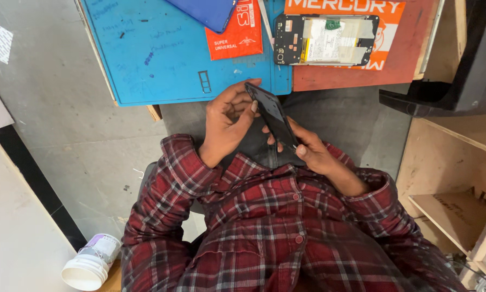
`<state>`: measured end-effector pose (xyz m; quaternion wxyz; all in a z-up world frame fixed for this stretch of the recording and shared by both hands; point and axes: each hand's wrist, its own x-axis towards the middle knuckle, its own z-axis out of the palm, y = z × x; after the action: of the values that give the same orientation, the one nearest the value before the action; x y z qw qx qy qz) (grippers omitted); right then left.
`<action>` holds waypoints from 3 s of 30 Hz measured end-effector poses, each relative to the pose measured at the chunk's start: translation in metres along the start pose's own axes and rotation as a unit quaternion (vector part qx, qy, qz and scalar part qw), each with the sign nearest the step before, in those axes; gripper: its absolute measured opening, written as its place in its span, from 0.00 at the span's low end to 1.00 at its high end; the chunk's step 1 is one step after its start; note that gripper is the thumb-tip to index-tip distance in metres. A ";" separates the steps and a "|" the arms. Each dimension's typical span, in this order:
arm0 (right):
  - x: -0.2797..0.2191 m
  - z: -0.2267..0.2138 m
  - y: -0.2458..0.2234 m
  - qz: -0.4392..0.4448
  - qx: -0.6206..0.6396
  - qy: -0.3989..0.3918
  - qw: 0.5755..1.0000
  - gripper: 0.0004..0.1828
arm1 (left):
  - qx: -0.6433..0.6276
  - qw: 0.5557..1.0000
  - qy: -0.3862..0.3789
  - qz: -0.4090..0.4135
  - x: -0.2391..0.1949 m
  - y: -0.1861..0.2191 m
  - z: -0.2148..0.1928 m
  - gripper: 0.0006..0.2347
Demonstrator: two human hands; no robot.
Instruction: The person removes a blue phone case from a black smartphone, places the case on the table, and then peels off a protective film from the back of the phone. The person then places the phone on the table.
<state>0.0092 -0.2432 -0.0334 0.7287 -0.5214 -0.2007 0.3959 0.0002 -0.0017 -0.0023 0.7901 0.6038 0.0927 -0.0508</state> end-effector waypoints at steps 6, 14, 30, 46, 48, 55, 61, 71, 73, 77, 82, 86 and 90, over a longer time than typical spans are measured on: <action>0.000 0.000 0.004 0.004 0.009 -0.001 1.000 0.51 | -0.002 1.000 0.000 -0.005 0.001 0.000 -0.001 0.17; -0.002 -0.004 0.001 0.018 0.016 -0.004 1.000 0.49 | 0.018 1.000 -0.020 0.013 0.003 -0.007 -0.007 0.18; -0.003 -0.010 -0.007 0.049 0.067 -0.015 0.996 0.51 | 0.016 0.999 -0.041 0.019 0.008 -0.018 -0.014 0.13; -0.004 -0.012 -0.008 0.032 0.066 -0.044 0.996 0.47 | 0.074 0.995 -0.002 0.067 0.011 -0.013 -0.020 0.09; -0.004 -0.012 -0.009 0.044 0.069 -0.037 0.996 0.48 | 0.075 0.995 0.000 0.068 0.011 -0.013 -0.020 0.09; -0.003 -0.012 -0.010 0.050 0.068 -0.033 0.996 0.49 | 0.070 0.996 0.007 0.057 0.011 -0.011 -0.020 0.08; -0.001 -0.011 -0.008 0.025 0.047 -0.015 0.998 0.49 | 0.046 0.997 0.002 0.058 0.011 -0.011 -0.021 0.08; -0.014 -0.076 -0.090 -0.153 -0.461 0.179 0.856 0.37 | 0.036 0.999 0.011 -0.008 0.016 0.012 -0.009 0.10; -0.002 -0.102 -0.109 -0.150 -0.502 0.195 0.829 0.37 | 0.072 0.997 0.007 -0.030 0.026 0.022 -0.006 0.10; 0.028 -0.124 -0.133 -0.133 -0.617 0.123 0.766 0.34 | 0.198 0.980 0.002 -0.031 0.052 0.041 -0.004 0.11; 0.051 -0.115 -0.138 -0.109 -0.735 0.054 0.668 0.31 | 0.221 0.975 -0.036 0.007 0.085 0.044 -0.004 0.10; 0.057 -0.114 -0.140 -0.082 -0.727 0.036 0.681 0.29 | 0.212 0.976 -0.037 -0.015 0.097 0.037 -0.001 0.09; 0.057 -0.112 -0.137 -0.073 -0.726 0.043 0.682 0.29 | 0.206 0.978 -0.023 -0.028 0.101 0.034 0.001 0.10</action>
<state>0.1730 -0.2845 0.0432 0.1559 -0.8876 -0.4307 0.0486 0.1059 0.0093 0.0089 0.6493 0.7491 0.0791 -0.1049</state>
